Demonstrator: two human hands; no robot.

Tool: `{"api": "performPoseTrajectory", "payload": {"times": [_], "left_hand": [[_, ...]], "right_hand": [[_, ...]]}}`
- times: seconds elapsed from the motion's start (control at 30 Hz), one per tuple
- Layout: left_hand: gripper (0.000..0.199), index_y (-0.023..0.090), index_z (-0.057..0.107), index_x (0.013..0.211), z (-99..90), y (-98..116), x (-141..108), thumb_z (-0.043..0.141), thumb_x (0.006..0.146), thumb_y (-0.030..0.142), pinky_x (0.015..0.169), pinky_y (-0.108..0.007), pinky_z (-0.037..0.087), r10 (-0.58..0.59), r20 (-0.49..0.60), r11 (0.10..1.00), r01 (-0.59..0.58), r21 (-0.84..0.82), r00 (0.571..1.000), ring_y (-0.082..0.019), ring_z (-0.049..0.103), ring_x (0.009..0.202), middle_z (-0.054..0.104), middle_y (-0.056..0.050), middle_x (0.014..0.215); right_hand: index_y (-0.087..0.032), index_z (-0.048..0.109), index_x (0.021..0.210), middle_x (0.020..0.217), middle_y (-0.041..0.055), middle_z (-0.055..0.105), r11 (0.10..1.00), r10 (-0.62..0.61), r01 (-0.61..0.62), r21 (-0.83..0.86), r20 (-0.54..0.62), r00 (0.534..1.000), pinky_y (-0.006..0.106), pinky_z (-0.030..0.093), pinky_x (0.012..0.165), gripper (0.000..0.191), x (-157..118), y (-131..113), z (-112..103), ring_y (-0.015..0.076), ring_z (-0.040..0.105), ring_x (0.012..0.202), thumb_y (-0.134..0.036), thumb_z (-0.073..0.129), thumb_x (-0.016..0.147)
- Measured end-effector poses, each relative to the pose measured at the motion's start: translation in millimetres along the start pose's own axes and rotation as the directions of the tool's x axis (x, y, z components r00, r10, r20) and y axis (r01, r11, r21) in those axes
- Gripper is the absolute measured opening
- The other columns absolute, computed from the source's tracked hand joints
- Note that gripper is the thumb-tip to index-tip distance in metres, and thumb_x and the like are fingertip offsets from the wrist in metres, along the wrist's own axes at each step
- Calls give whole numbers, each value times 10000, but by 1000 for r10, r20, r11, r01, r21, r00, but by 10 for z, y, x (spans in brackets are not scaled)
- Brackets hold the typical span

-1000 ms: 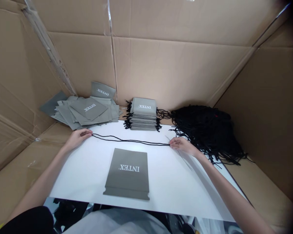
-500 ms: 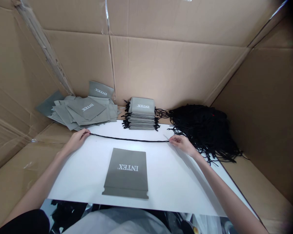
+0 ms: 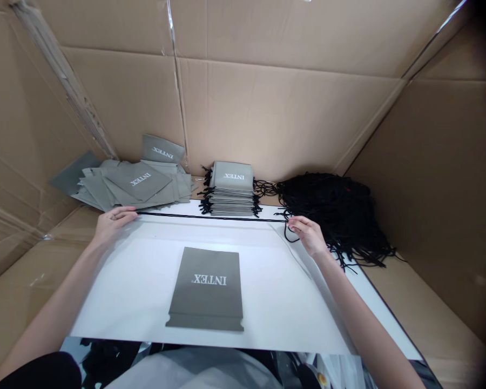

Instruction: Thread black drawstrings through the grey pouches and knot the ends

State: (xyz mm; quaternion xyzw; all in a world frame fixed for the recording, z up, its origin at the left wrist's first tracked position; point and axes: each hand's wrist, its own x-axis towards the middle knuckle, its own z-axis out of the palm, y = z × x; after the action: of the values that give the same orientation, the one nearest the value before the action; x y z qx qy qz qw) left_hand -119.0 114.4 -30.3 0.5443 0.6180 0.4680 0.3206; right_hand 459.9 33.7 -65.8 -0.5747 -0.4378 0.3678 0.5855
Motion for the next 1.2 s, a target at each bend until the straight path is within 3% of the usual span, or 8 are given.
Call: {"api": "performPoseTrajectory", "payload": {"times": [0.13, 0.33, 0.47, 0.6, 0.73, 0.87, 1.03, 1.2], "left_hand": [[558, 113, 720, 963, 12, 38, -11, 836, 543, 461, 659, -271, 525, -66, 23, 998, 66, -17, 998, -228, 676, 816, 761, -120, 901], [499, 124, 736, 897, 30, 12, -15, 797, 534, 462, 642, -274, 519, -91, 20, 996, 90, 11, 996, -229, 661, 787, 760, -121, 873], [521, 119, 746, 941, 11, -17, -15, 751, 578, 493, 627, -272, 503, -85, 31, 990, 80, 118, 996, -242, 657, 796, 761, -123, 887], [435, 155, 771, 858, -17, -4, -42, 744, 575, 485, 640, -265, 475, -43, 103, 962, 13, 273, 994, -258, 641, 822, 762, -82, 887], [328, 186, 758, 803, -8, 23, -92, 695, 596, 432, 696, -269, 462, 17, 155, 921, -76, 381, 988, -251, 636, 804, 738, -44, 803], [274, 188, 685, 785, 28, 4, -102, 625, 606, 387, 690, -277, 463, 77, 117, 892, -120, 437, 990, -233, 620, 741, 689, -37, 746], [280, 196, 666, 789, 54, -61, -76, 582, 668, 435, 683, -281, 464, 112, 140, 876, -164, 453, 984, -232, 625, 746, 688, -40, 763], [367, 194, 701, 883, 74, -95, -84, 577, 736, 507, 724, -290, 482, 121, 191, 875, -195, 443, 974, -254, 652, 825, 732, -65, 884]], "right_hand": [[-181, 680, 850, 774, 55, 695, 1000, 3, -3, 0, -34, 999, 309, 508, 677, 271, -25, 11, 41, 195, 640, 730, -367, 732, 660], [-195, 538, 1223, 752, 25, 684, 998, -33, 30, -53, -69, 997, 335, 515, 692, 602, -92, 0, 103, 207, 657, 723, -326, 684, 655], [-167, 487, 1274, 766, 41, 677, 988, -69, 59, -143, -63, 996, 336, 514, 696, 606, -131, 30, 124, 204, 654, 725, -316, 591, 697], [-153, 480, 1300, 750, 31, 663, 941, -126, 115, -317, -15, 992, 324, 494, 679, 587, -184, 40, 134, 193, 620, 685, -291, 522, 731], [-185, 536, 1289, 743, 2, 659, 816, -175, 211, -538, 118, 977, 311, 465, 709, 547, -276, 5, 200, 182, 594, 660, -226, 524, 743], [-209, 607, 1176, 732, 7, 645, 638, -173, 299, -710, 245, 954, 298, 424, 682, 436, -350, 8, 328, 203, 583, 684, -169, 501, 755], [-185, 647, 876, 841, 76, 652, 430, -193, 345, -834, 289, 938, 298, 384, 676, 194, -364, 2, 384, 228, 577, 778, -146, 467, 815], [-172, 664, 854, 862, 102, 667, 308, -199, 386, -870, 338, 920, 314, 384, 773, 213, -364, -52, 348, 251, 579, 863, -111, 461, 845]]}}
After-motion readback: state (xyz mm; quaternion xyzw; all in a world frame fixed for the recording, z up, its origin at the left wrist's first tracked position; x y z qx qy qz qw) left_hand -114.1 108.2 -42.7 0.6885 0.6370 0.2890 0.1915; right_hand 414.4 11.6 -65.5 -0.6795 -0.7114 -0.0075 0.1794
